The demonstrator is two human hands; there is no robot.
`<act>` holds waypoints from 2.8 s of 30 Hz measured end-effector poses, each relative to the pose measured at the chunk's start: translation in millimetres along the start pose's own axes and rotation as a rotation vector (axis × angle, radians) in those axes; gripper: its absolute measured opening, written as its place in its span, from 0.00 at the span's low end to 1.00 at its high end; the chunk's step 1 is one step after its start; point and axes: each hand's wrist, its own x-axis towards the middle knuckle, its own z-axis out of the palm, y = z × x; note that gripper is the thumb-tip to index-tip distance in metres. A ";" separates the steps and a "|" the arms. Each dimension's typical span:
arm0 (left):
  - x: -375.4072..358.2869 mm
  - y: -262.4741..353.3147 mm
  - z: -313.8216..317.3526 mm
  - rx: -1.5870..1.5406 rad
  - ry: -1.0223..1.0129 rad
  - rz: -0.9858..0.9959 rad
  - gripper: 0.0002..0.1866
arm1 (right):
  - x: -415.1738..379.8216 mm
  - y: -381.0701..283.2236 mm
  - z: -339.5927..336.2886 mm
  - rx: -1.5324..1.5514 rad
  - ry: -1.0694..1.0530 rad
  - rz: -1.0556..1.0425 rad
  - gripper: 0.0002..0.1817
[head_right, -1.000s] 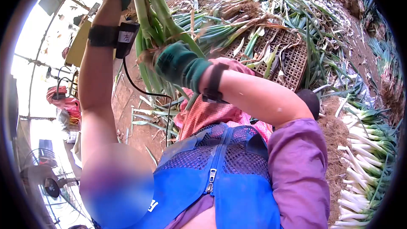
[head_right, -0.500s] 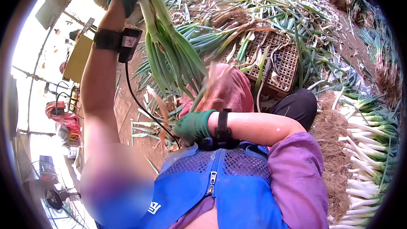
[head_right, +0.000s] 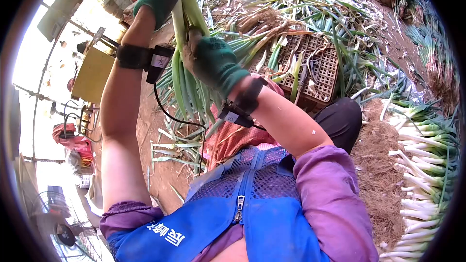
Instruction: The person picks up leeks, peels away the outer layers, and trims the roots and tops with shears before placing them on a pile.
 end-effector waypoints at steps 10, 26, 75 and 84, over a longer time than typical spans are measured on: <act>-6.8 -6.1 1.5 -0.189 0.018 0.091 0.13 | 13.4 10.2 17.0 1.400 0.111 0.531 0.07; 40.9 -94.4 77.5 -0.588 -0.400 0.090 0.17 | -118.3 32.5 -95.2 0.512 -1.369 0.635 0.10; 53.5 -67.4 177.7 -0.798 -0.842 0.086 0.17 | 35.8 208.2 -42.9 0.396 -0.280 -0.066 0.12; 27.8 -18.9 66.4 -0.818 -0.794 0.534 0.19 | 65.9 86.9 -66.3 0.501 -0.104 -0.369 0.16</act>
